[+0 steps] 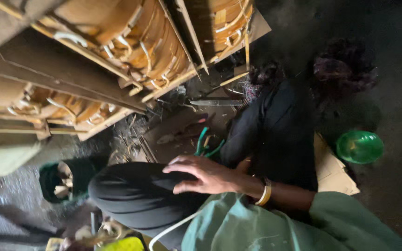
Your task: The person sits on the floor and assembles a wooden frame structure using thin wooden strips, white plastic ties, and tools. They cut and trim the strips with shears, thread and secure the ties with pliers, and adjust the components by hand.
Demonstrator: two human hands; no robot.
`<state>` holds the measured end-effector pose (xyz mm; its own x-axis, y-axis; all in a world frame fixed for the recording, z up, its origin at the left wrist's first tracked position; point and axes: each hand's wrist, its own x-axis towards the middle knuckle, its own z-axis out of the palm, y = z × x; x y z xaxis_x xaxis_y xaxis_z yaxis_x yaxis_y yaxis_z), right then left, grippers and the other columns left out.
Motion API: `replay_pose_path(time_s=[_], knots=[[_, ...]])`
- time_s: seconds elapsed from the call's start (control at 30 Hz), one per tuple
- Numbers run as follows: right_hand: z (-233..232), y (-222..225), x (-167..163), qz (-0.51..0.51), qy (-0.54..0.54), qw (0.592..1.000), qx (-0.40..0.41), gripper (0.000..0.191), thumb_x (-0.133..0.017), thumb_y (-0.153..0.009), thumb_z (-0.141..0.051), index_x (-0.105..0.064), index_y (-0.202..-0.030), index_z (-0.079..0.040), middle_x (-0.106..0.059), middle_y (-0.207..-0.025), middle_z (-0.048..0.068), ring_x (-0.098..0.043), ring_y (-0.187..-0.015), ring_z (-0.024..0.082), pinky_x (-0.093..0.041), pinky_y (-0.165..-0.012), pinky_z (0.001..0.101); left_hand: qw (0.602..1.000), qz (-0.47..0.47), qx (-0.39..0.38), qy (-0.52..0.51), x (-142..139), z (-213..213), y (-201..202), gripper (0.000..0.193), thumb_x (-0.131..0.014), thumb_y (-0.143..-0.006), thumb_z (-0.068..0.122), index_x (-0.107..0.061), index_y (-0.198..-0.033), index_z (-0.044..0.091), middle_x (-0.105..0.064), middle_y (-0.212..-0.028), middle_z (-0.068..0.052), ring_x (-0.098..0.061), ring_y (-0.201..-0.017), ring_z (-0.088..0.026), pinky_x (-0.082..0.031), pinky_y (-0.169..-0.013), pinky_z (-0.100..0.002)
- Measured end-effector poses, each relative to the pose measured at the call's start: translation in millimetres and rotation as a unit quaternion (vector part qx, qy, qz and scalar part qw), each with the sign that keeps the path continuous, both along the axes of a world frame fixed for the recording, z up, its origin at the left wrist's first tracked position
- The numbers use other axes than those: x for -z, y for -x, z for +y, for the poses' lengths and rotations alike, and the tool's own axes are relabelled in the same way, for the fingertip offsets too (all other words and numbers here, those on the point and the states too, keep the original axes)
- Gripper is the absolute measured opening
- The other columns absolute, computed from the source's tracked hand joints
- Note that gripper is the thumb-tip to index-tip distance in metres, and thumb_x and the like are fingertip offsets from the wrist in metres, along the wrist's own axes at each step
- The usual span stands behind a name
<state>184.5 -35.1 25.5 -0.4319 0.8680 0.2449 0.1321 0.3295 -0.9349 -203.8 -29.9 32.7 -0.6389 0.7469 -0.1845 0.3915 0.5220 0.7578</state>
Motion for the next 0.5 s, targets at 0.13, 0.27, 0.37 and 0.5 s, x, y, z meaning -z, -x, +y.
replay_pose_path(time_s=[0.13, 0.27, 0.37, 0.5], knots=[[-14.3, -37.1, -38.4, 0.14, 0.214, 0.955, -0.149, 0.072, -0.07, -0.093, -0.028, -0.035, -0.153, -0.008, -0.069, -0.107, 0.009, -0.067, -0.092, 0.017, -0.058, -0.08, 0.0341, 0.964, -0.248, 0.097, 0.008, -41.9, -23.3, -143.9, 0.019, -0.07, -0.086, 0.003, -0.067, -0.104, -0.002, -0.072, -0.087, -0.013, -0.07, -0.069, -0.021, -0.058, -0.061, -0.034], [-45.8, -107.0, -36.0, 0.197, 0.378, 0.903, 0.056, 0.042, -0.064, -0.101, -0.022, -0.065, -0.135, 0.002, -0.07, -0.083, 0.007, -0.054, -0.055, 0.007, -0.044, -0.048, 0.0226, 0.84, -0.42, 0.344, 0.018, -55.1, 6.3, -287.4, 0.015, -0.069, -0.095, 0.009, -0.067, -0.105, -0.002, -0.072, -0.084, -0.007, -0.065, -0.067, -0.01, -0.05, -0.057, -0.023], [-51.1, -160.6, -11.1, 0.346, 0.329, 0.854, 0.208, 0.05, -0.069, -0.1, -0.026, -0.062, -0.136, 0.008, -0.063, -0.077, 0.008, -0.048, -0.05, 0.007, -0.034, -0.04, 0.0199, 0.747, -0.448, 0.484, 0.079, -60.8, 48.3, -347.0, 0.026, -0.059, -0.102, 0.025, -0.072, -0.106, 0.002, -0.075, -0.082, -0.003, -0.058, -0.059, -0.005, -0.038, -0.047, -0.018], [-44.5, -188.2, 22.6, 0.463, 0.155, 0.859, 0.157, 0.078, -0.079, -0.093, -0.039, -0.044, -0.153, -0.002, -0.065, -0.108, 0.012, -0.06, -0.084, 0.016, -0.045, -0.064, 0.0281, 0.72, -0.467, 0.508, 0.08, -55.8, 87.4, -392.4, 0.03, -0.06, -0.103, 0.03, -0.071, -0.106, 0.002, -0.073, -0.079, -0.005, -0.058, -0.054, -0.007, -0.035, -0.044, -0.019]])
